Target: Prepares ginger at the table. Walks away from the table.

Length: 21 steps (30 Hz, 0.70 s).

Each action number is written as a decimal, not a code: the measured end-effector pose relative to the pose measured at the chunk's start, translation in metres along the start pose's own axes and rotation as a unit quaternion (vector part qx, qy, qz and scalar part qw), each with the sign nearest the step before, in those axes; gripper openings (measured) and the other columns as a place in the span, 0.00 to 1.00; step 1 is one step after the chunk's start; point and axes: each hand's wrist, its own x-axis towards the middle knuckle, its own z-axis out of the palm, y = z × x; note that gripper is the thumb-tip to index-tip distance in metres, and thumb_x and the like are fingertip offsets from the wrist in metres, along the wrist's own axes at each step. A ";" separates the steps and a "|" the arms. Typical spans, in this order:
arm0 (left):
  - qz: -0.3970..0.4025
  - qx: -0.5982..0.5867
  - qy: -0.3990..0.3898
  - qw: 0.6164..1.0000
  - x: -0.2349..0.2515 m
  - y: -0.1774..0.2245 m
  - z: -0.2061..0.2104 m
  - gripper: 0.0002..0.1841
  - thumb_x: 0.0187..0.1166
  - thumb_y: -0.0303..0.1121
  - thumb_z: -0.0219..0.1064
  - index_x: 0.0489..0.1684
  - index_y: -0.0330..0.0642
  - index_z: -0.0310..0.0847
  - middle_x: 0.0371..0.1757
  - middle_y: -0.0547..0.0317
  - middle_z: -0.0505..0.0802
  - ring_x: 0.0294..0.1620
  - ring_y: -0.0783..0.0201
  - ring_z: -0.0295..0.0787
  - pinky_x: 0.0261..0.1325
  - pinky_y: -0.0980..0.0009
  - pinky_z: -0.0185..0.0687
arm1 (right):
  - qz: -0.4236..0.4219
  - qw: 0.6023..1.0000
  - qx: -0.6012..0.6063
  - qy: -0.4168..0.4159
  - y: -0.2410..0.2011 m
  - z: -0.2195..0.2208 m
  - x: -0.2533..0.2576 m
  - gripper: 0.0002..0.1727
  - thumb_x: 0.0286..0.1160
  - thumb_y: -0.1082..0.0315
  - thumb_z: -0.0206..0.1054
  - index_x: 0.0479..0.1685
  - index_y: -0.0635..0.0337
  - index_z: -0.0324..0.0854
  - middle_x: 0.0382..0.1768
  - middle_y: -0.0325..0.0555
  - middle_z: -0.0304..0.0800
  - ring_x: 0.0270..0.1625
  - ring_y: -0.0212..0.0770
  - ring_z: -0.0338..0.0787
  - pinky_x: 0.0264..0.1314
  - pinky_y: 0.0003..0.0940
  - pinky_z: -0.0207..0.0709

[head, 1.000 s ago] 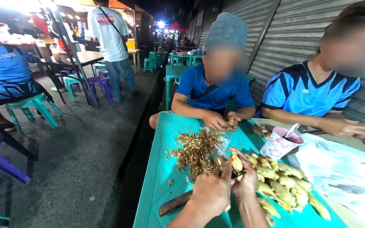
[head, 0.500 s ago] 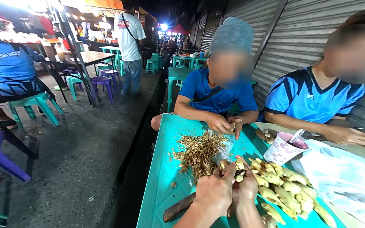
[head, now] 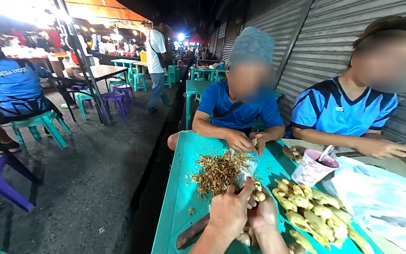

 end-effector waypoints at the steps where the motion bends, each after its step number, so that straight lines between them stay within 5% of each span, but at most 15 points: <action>1: -0.003 -0.005 0.002 1.000 0.000 -0.001 -0.001 0.29 0.92 0.39 0.52 0.92 0.80 0.60 0.59 0.42 0.91 0.45 0.42 0.94 0.44 0.44 0.89 | 0.019 1.000 0.005 -0.014 0.000 0.000 0.000 0.33 0.95 0.49 0.30 0.32 0.55 0.78 0.05 0.31 0.67 0.03 0.24 0.65 0.05 0.17 0.60; 8: 0.007 -0.127 0.012 0.992 0.001 -0.016 -0.017 0.26 0.96 0.41 0.45 0.93 0.65 0.63 0.61 0.46 0.93 0.58 0.45 0.93 0.61 0.42 0.86 | 0.165 0.973 0.071 -0.145 -0.013 -0.022 0.018 0.41 0.88 0.33 0.35 0.30 0.57 0.81 0.16 0.39 0.82 0.10 0.28 0.77 0.12 0.20 0.73; 11: 0.006 -0.152 -0.027 0.988 0.001 -0.021 -0.026 0.27 0.97 0.42 0.43 0.94 0.59 0.59 0.60 0.43 0.93 0.60 0.45 0.92 0.68 0.43 0.83 | 0.118 0.990 0.016 -0.079 -0.015 -0.017 0.017 0.32 0.92 0.40 0.40 0.41 0.57 0.79 0.25 0.43 0.86 0.15 0.32 0.80 0.16 0.25 0.79; 13: 0.013 -0.136 -0.041 0.990 0.001 -0.019 -0.025 0.27 0.96 0.42 0.44 0.95 0.58 0.57 0.58 0.42 0.93 0.59 0.43 0.92 0.67 0.42 0.83 | 0.095 0.994 -0.033 -0.030 -0.015 -0.010 0.014 0.29 0.93 0.43 0.41 0.41 0.56 0.78 0.21 0.42 0.83 0.14 0.33 0.81 0.15 0.27 0.80; 21: 0.060 -0.114 -0.065 0.990 0.003 -0.017 -0.016 0.31 0.96 0.41 0.49 0.98 0.51 0.49 0.50 0.42 0.95 0.53 0.42 0.94 0.63 0.42 0.85 | 0.029 0.983 -0.179 -0.005 -0.003 -0.008 0.008 0.16 0.96 0.62 0.41 0.49 0.57 0.75 0.14 0.38 0.73 0.07 0.25 0.66 0.06 0.19 0.59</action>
